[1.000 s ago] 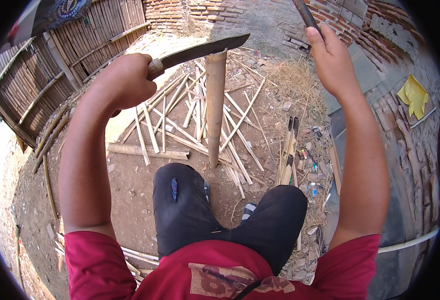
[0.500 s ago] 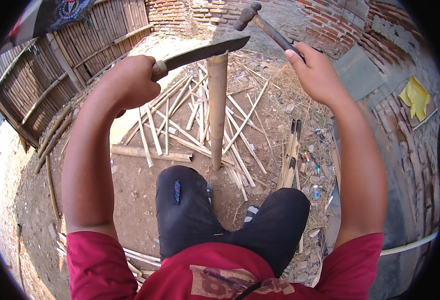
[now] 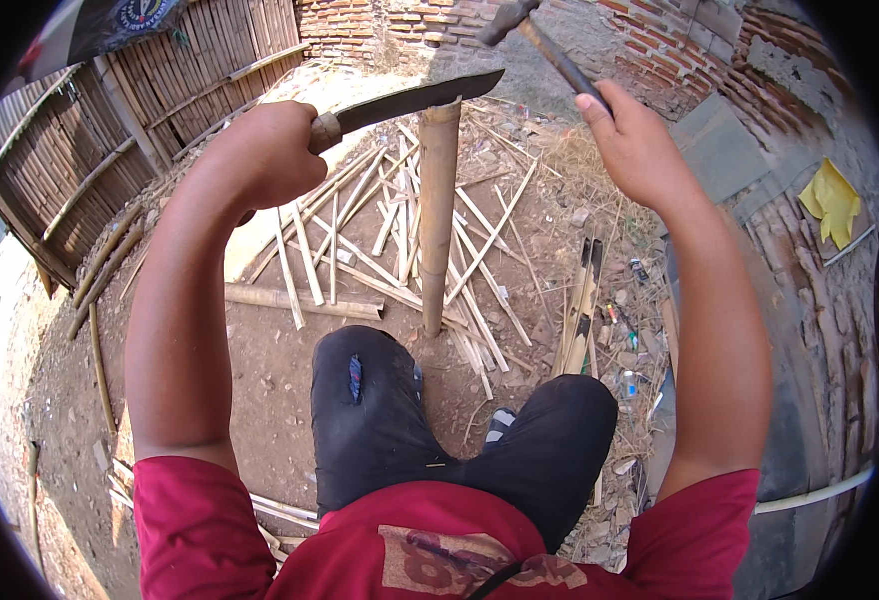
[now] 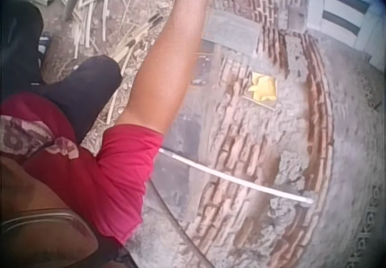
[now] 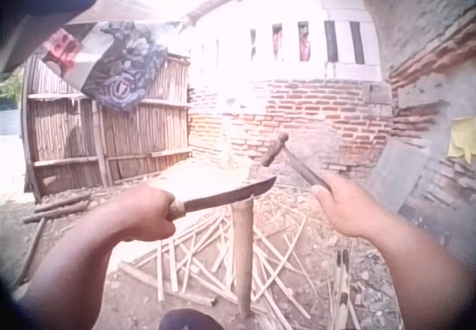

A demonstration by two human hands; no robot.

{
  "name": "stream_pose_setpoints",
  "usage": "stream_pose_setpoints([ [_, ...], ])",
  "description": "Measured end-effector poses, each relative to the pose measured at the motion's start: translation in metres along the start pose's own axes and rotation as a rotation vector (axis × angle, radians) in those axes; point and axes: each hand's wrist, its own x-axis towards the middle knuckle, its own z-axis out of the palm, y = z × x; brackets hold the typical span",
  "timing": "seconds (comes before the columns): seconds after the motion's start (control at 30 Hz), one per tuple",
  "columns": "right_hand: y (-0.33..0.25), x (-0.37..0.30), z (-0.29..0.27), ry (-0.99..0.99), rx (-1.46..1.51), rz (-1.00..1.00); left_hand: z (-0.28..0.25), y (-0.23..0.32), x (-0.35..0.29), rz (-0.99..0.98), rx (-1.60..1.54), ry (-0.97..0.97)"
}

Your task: The person splits a bamboo pole into thin strips by positioning a machete on the wood and striking the back of the blade with a hammer.

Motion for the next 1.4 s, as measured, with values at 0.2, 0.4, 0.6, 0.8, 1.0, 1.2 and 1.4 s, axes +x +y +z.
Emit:
stream_pose_setpoints([
  [0.2,-0.004,0.008,-0.012,0.070,0.137,0.052,-0.004,0.007,-0.004,-0.049,-0.051,-0.029],
  [0.4,0.014,0.007,0.004,0.037,-0.100,-0.128,-0.004,0.007,0.003,-0.053,0.005,-0.022],
  [0.6,0.002,0.003,0.004,0.005,0.003,0.006,-0.001,0.002,0.000,-0.020,-0.022,-0.012],
  [0.8,-0.004,0.008,-0.006,0.053,0.108,0.031,0.003,-0.003,0.001,-0.021,0.008,0.003],
  [1.0,0.009,0.008,0.009,-0.012,-0.136,-0.086,-0.007,0.009,-0.001,-0.071,0.010,-0.001],
  [1.2,-0.002,0.011,0.008,0.109,0.092,0.037,0.000,0.000,0.000,-0.025,0.026,0.005],
  [1.4,-0.002,0.014,0.006,0.103,0.060,-0.037,0.004,-0.003,0.002,-0.018,0.051,0.022],
])
